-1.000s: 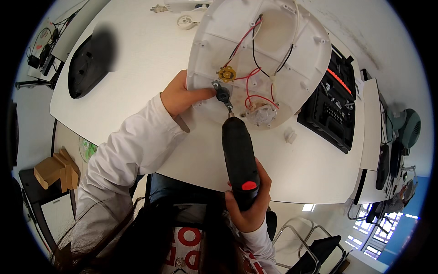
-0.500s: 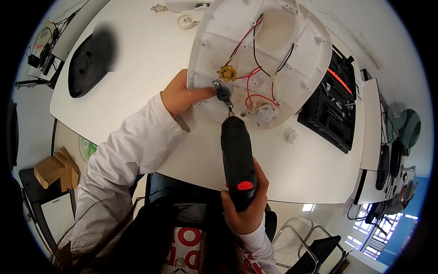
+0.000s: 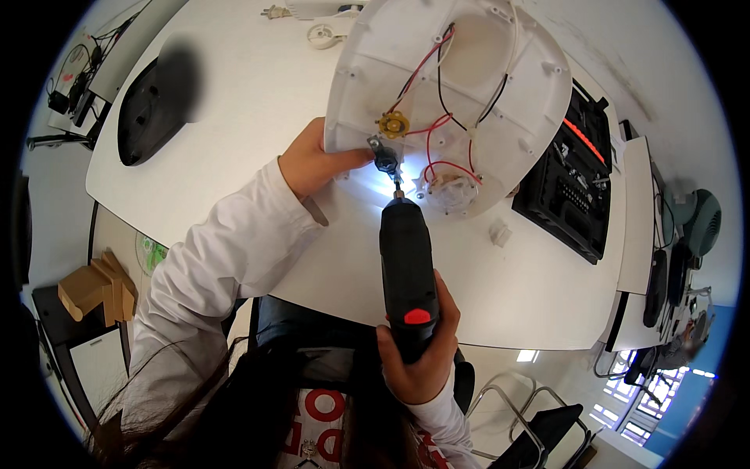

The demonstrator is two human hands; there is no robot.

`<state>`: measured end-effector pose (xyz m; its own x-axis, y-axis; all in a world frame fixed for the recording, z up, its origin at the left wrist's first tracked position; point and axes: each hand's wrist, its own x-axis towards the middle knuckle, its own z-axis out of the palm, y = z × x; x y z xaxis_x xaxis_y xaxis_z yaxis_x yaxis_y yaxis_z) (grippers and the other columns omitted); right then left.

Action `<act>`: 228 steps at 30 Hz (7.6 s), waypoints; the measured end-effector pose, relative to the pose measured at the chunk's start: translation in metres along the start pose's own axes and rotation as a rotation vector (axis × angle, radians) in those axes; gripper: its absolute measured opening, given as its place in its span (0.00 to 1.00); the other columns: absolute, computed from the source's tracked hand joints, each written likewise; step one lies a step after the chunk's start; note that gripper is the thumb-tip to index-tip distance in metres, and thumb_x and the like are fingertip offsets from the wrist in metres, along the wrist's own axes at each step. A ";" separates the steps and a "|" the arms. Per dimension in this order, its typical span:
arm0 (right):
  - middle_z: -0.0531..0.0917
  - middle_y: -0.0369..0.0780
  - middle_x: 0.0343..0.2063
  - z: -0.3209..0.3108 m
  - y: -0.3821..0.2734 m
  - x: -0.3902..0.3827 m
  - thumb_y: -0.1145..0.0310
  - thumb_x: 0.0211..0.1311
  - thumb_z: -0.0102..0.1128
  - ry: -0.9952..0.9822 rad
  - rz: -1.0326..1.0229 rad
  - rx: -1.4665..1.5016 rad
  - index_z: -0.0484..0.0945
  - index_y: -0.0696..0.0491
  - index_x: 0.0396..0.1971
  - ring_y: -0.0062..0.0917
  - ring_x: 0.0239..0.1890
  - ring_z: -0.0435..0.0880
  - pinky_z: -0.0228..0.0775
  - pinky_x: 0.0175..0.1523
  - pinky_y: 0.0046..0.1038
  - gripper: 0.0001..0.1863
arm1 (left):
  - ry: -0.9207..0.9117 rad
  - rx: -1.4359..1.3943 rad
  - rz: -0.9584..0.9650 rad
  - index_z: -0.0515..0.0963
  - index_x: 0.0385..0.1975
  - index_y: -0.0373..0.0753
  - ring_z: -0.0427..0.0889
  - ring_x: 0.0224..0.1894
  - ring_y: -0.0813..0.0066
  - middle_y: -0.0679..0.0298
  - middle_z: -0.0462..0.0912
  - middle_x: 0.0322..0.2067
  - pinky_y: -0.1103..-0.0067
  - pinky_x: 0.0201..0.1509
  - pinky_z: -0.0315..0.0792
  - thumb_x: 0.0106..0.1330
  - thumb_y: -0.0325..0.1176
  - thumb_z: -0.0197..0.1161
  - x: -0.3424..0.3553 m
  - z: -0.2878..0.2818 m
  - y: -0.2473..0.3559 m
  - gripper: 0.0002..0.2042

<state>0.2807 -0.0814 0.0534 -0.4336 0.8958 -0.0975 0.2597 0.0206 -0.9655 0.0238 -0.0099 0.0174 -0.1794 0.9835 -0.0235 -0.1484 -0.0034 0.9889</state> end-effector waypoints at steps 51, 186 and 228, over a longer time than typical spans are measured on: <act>0.79 0.55 0.38 -0.003 -0.013 0.005 0.68 0.50 0.69 0.102 -0.138 -0.455 0.58 0.60 0.60 0.48 0.34 0.84 0.76 0.37 0.35 0.39 | 0.025 -0.012 -0.021 0.77 0.39 0.31 0.76 0.31 0.81 0.66 0.81 0.29 0.81 0.36 0.70 0.55 0.25 0.61 -0.001 0.001 -0.002 0.12; 0.80 0.47 0.35 -0.003 -0.012 0.001 0.79 0.49 0.66 0.188 -0.075 -0.105 0.58 0.56 0.62 0.30 0.35 0.84 0.74 0.44 0.28 0.39 | 0.126 0.014 0.008 0.76 0.40 0.30 0.77 0.32 0.80 0.65 0.82 0.31 0.81 0.39 0.71 0.58 0.25 0.62 -0.001 0.005 0.001 0.11; 0.79 0.48 0.40 0.015 -0.025 0.034 0.75 0.50 0.68 0.170 -0.224 -0.162 0.57 0.58 0.62 0.30 0.34 0.84 0.75 0.42 0.27 0.40 | 0.082 0.062 0.043 0.75 0.43 0.30 0.79 0.36 0.76 0.60 0.83 0.35 0.79 0.44 0.72 0.58 0.24 0.62 -0.002 0.004 0.005 0.13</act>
<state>0.2464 -0.0577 0.0708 -0.3491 0.9219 0.1678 0.3142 0.2838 -0.9059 0.0278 -0.0113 0.0226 -0.2636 0.9646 0.0099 -0.0791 -0.0318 0.9964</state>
